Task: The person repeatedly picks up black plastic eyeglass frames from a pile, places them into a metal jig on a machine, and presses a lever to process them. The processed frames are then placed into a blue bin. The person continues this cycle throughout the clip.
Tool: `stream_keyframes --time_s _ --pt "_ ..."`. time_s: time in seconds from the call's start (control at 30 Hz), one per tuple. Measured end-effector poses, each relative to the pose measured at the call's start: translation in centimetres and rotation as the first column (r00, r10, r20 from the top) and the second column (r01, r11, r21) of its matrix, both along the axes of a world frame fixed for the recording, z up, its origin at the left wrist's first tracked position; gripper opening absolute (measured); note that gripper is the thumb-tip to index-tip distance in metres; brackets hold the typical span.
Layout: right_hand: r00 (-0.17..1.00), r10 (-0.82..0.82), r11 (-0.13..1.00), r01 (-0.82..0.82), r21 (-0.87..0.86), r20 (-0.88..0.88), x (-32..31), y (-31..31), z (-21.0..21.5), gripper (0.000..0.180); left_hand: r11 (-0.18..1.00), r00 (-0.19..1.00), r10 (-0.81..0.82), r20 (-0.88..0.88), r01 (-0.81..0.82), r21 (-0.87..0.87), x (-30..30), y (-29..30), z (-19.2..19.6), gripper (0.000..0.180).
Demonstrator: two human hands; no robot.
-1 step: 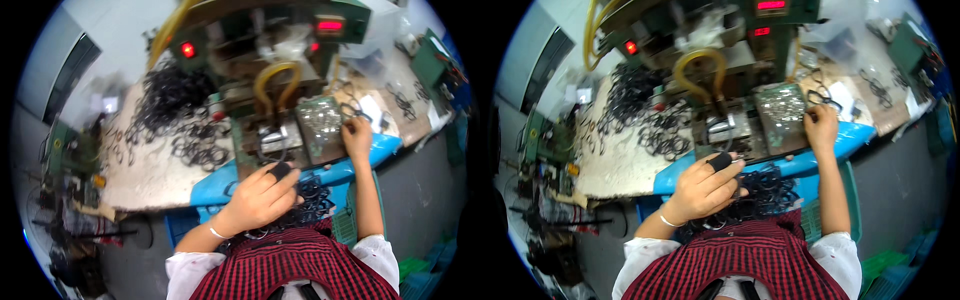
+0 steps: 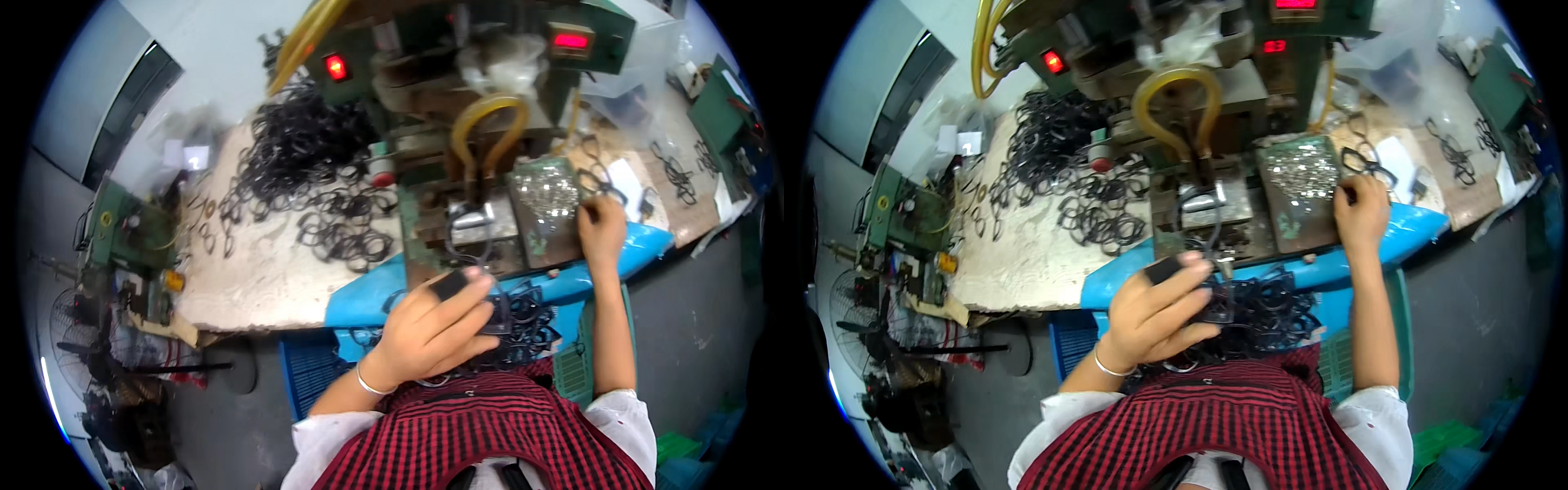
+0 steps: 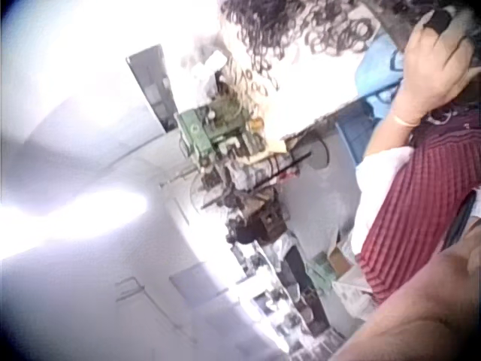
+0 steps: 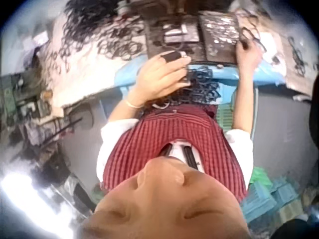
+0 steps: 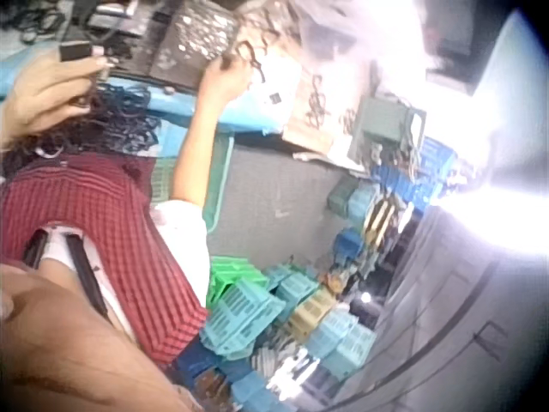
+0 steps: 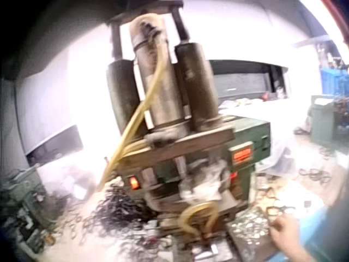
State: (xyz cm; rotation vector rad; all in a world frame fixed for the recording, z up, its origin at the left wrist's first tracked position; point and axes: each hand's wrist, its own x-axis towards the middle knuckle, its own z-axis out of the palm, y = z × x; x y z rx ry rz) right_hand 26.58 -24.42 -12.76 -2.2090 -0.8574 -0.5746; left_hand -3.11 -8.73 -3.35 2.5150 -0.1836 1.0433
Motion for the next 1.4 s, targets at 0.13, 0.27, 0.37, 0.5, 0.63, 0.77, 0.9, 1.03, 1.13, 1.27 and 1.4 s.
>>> stream_keyframes --time_s 0.13,0.27,0.37,0.5,0.63,0.77,0.9,1.03,1.13,1.27,1.4 --pt "0.919 0.209 0.899 -0.046 0.435 -0.335 -1.5 -2.4 1.3 0.002 0.647 0.543 0.719 0.435 -0.750 -0.133 -7.5 2.6 0.5 0.021" --pt "0.863 0.347 0.799 -0.066 0.598 -0.368 -2.1 -1.4 3.0 0.005 0.625 0.533 0.764 0.364 -0.753 -0.208 -9.0 8.2 3.8 0.013" --pt "0.807 0.368 0.836 -0.069 0.544 -0.462 -4.2 0.1 4.4 0.009 0.701 0.710 0.696 0.108 -0.705 0.113 -4.8 13.4 1.2 0.013" --pt "0.777 0.367 0.838 -0.037 0.544 -0.512 -3.4 0.6 1.6 0.014 0.808 0.788 0.589 -0.179 -0.581 0.103 1.5 15.4 -3.3 0.019" --pt "0.880 0.201 0.905 0.001 0.425 -0.431 -4.3 -1.5 0.8 0.010 0.631 0.506 0.742 -0.439 -0.749 0.201 5.6 21.4 -10.7 0.019" --pt "0.913 0.078 0.926 0.082 0.368 -0.400 -4.4 -5.6 0.0 0.012 0.547 0.414 0.752 -0.512 -0.826 0.137 7.3 23.8 -13.2 0.015" --pt "0.829 0.228 0.917 -0.006 0.400 -0.511 -6.8 -4.0 3.0 0.016 0.550 0.319 0.619 -0.717 -0.828 0.107 6.6 24.6 -11.8 0.026" --pt "0.860 0.408 0.862 -0.251 0.441 -0.308 -8.0 2.9 6.7 0.015 0.556 0.526 0.210 -0.824 -0.757 -0.342 2.4 28.4 -12.9 0.028" --pt "0.894 0.372 0.862 -0.233 0.450 -0.249 -6.5 6.2 5.9 0.012 0.291 0.815 0.101 -0.570 -0.572 -0.767 1.0 22.8 -8.9 0.017" --pt "0.782 0.470 0.817 -0.210 0.537 -0.409 -7.9 6.7 5.3 0.014 0.095 0.954 0.223 -0.200 -0.225 -0.970 -2.2 17.4 -9.3 0.013" --pt "0.823 0.533 0.745 -0.345 0.571 -0.197 -9.0 8.4 6.4 0.017 0.254 0.945 0.294 0.143 0.067 -0.965 -1.5 12.9 -4.9 0.010"
